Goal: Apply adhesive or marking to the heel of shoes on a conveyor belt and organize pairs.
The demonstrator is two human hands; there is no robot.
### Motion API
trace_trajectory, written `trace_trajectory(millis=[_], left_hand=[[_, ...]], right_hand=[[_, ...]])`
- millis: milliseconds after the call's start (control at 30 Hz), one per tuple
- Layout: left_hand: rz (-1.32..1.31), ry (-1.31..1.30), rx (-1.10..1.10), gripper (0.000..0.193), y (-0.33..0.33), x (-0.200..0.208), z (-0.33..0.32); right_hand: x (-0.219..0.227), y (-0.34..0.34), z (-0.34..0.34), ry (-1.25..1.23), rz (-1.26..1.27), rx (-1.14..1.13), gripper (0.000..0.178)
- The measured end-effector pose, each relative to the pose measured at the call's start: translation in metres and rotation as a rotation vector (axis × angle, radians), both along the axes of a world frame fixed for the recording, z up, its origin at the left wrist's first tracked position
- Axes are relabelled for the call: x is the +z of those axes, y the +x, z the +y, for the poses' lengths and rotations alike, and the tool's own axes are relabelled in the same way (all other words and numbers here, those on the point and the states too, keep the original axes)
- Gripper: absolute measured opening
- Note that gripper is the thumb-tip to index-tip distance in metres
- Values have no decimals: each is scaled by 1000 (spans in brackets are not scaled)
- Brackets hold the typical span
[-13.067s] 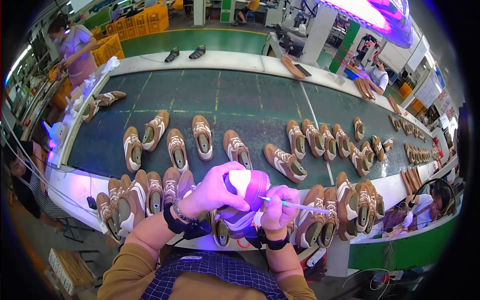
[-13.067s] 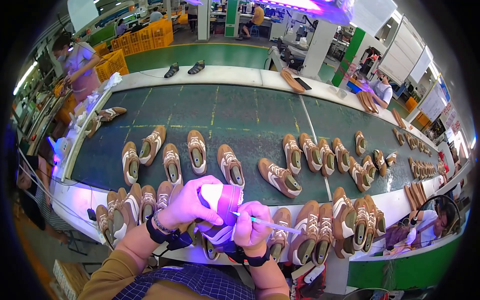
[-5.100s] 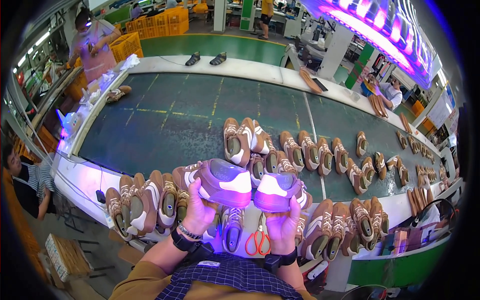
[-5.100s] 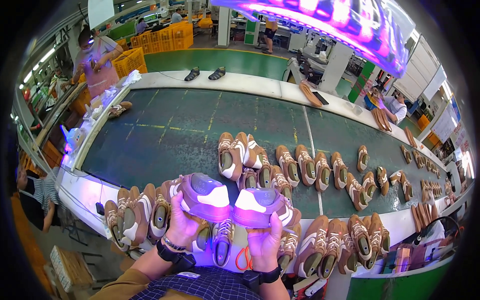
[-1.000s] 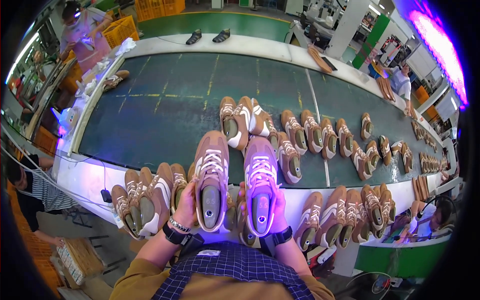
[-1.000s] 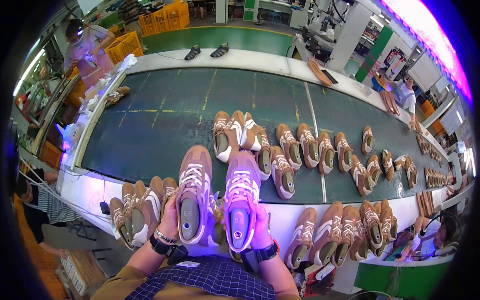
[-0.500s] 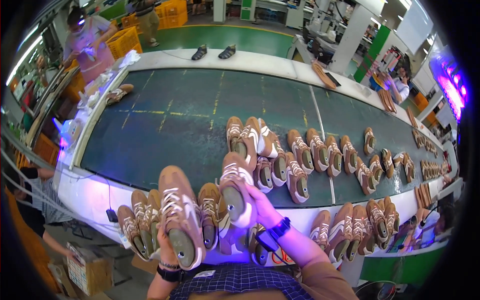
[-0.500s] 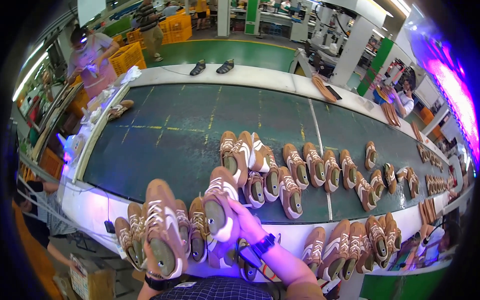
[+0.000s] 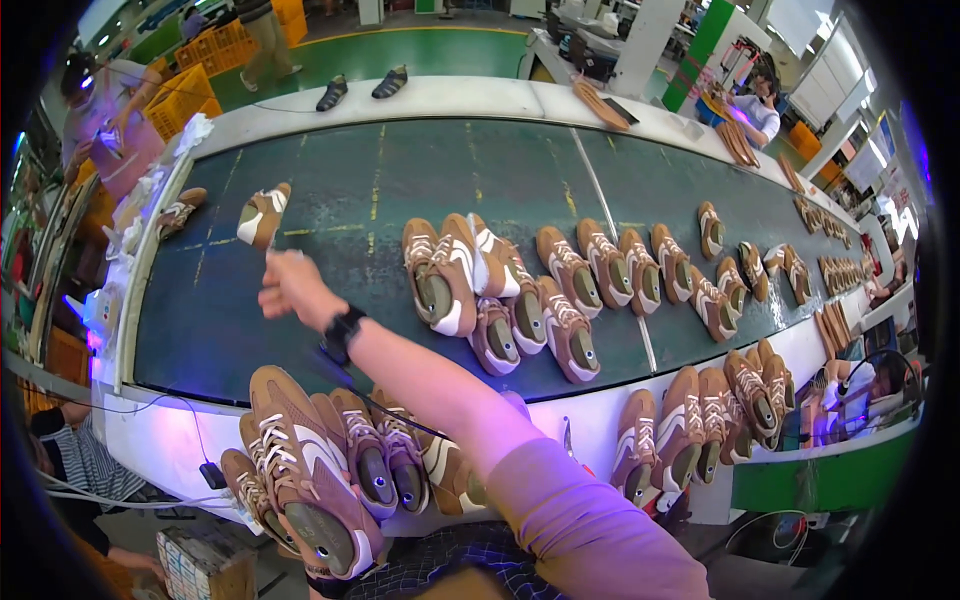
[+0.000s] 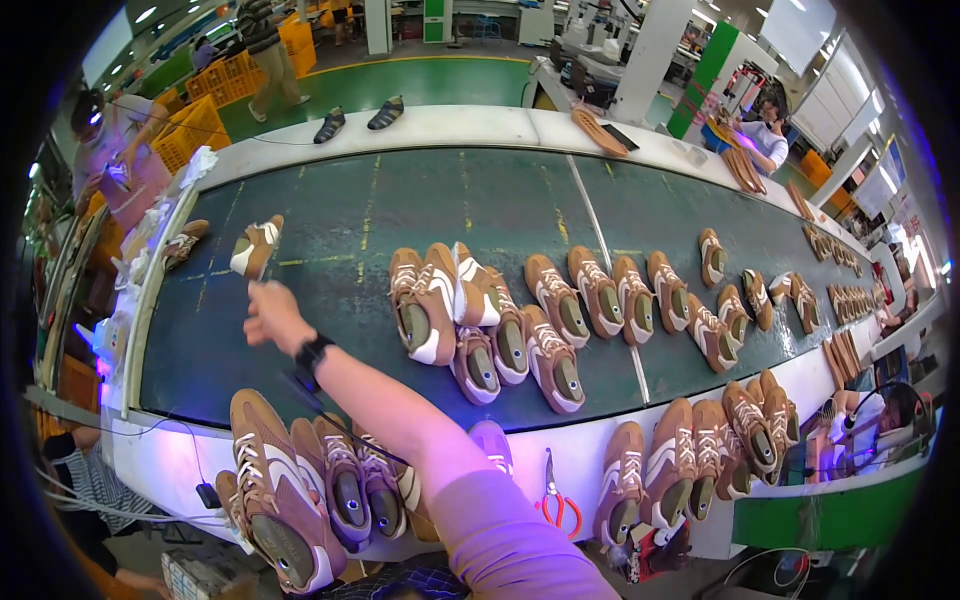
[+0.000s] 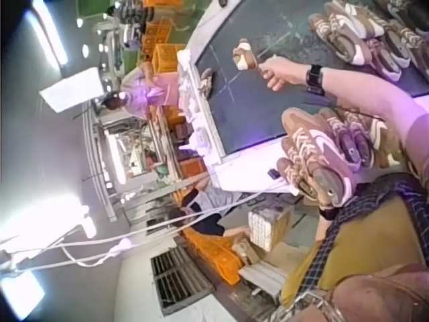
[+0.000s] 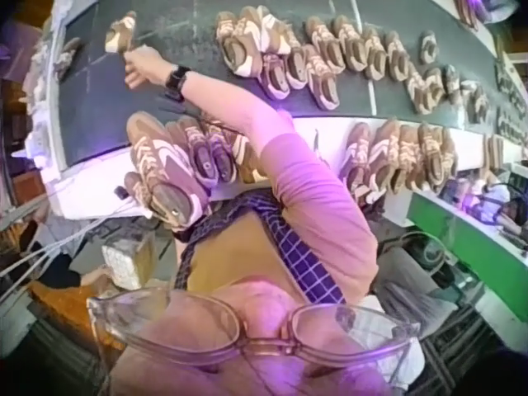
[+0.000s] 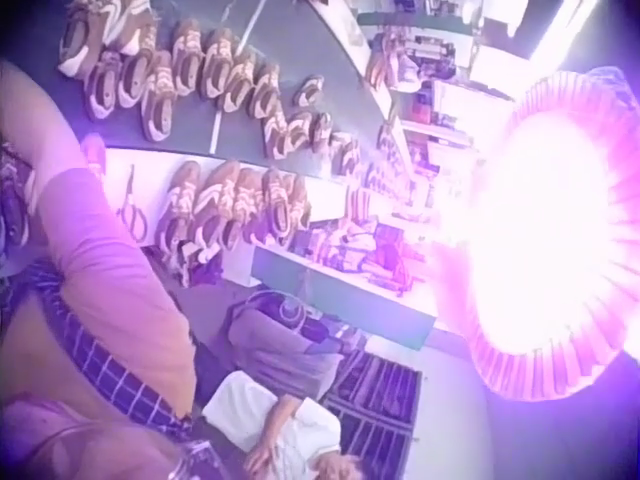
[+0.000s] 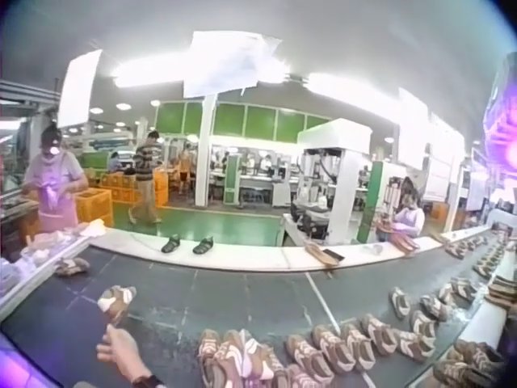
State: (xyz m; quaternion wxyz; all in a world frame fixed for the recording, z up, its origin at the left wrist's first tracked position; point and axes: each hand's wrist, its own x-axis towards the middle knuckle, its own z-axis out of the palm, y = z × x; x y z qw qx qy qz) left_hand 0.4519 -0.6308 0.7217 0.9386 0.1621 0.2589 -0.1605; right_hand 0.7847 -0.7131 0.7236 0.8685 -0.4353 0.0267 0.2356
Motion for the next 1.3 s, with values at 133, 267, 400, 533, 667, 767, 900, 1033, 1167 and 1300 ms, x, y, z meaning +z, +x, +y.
trace_trajectory(millis=[133,267,400,533,667,767,900,1033,1167,1300], left_hand=[[91,-49,81,92,0,3,-5],[92,-5,65,91,2,9,-15],[48,75,-26,90,7,13,-30],[-7,145,-114,89,13,11,-49],[-112,220,-219,100,18,8,-57],[-67,249,-203,72,25,16,-73],[-30,150,-191,68,32,27,-88],[14,185,-141,68,31,30,-90],[-28,226,-160,86,23,23,-76],[-50,223,-140,86,23,21,-71]], right_hand=[[-22,-92,-70,-261,-157,168,25],[-51,-163,-169,-425,-61,-9,19],[-64,-203,-258,-585,64,-308,20],[-88,-222,-327,-779,21,-622,17],[-101,-214,-353,-868,-19,-739,17],[-102,-190,-350,-911,-94,-734,16],[-90,-138,-321,-922,-331,-706,18],[-76,-99,-262,-1201,-476,-700,32],[-50,-98,-207,-1320,-345,-509,56],[-77,-81,-183,-1554,-315,-459,71]])
